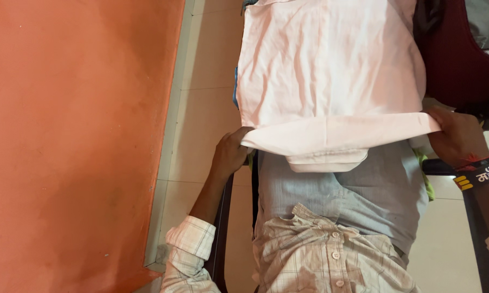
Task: The person folds a checkered shirt and a white shirt while sitting cross-legged on a chair. They smooth the fabric, fold the sleeves, and fold the shirts in half before placing them into a suitcase.
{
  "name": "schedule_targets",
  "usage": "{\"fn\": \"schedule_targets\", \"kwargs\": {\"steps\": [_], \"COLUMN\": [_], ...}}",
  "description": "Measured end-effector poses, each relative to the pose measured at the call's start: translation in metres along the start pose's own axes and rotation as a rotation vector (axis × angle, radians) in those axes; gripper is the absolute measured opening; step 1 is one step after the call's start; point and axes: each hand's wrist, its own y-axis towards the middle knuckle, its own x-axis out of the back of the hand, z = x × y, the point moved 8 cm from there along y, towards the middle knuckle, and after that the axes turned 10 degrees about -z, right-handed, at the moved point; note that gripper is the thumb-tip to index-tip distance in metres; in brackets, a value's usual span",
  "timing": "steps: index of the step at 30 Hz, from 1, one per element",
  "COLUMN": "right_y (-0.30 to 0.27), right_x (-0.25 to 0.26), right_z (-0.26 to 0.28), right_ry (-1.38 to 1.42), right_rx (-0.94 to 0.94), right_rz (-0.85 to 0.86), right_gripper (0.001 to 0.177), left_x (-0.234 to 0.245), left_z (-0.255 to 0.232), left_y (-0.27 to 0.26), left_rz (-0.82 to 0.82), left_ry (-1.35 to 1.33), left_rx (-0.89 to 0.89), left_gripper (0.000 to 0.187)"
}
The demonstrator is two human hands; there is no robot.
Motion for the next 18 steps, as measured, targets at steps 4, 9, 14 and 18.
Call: {"fn": "schedule_targets", "kwargs": {"steps": [4,9,14,18], "right_y": [0.013,0.064,0.111,0.121], "right_x": [-0.002,-0.017,-0.088,-0.13], "right_z": [0.001,-0.015,-0.099,-0.137], "right_ry": [0.116,0.208,0.452,0.263], "right_rx": [-0.037,0.004,-0.599,-0.586], "right_rz": [0.007,0.029,0.37,0.538], "right_gripper": [0.011,0.019,0.03,0.039], "left_x": [-0.004,-0.033,-0.07,-0.088], "left_z": [0.013,0.052,0.089,0.093], "left_y": [0.025,0.112,0.186,0.202], "left_rz": [-0.034,-0.013,0.195,0.301], "left_ry": [-0.181,-0.074,-0.174,-0.179], "left_rx": [-0.169,-0.135,0.235,0.409], "left_gripper": [0.027,0.026,0.033,0.046]}}
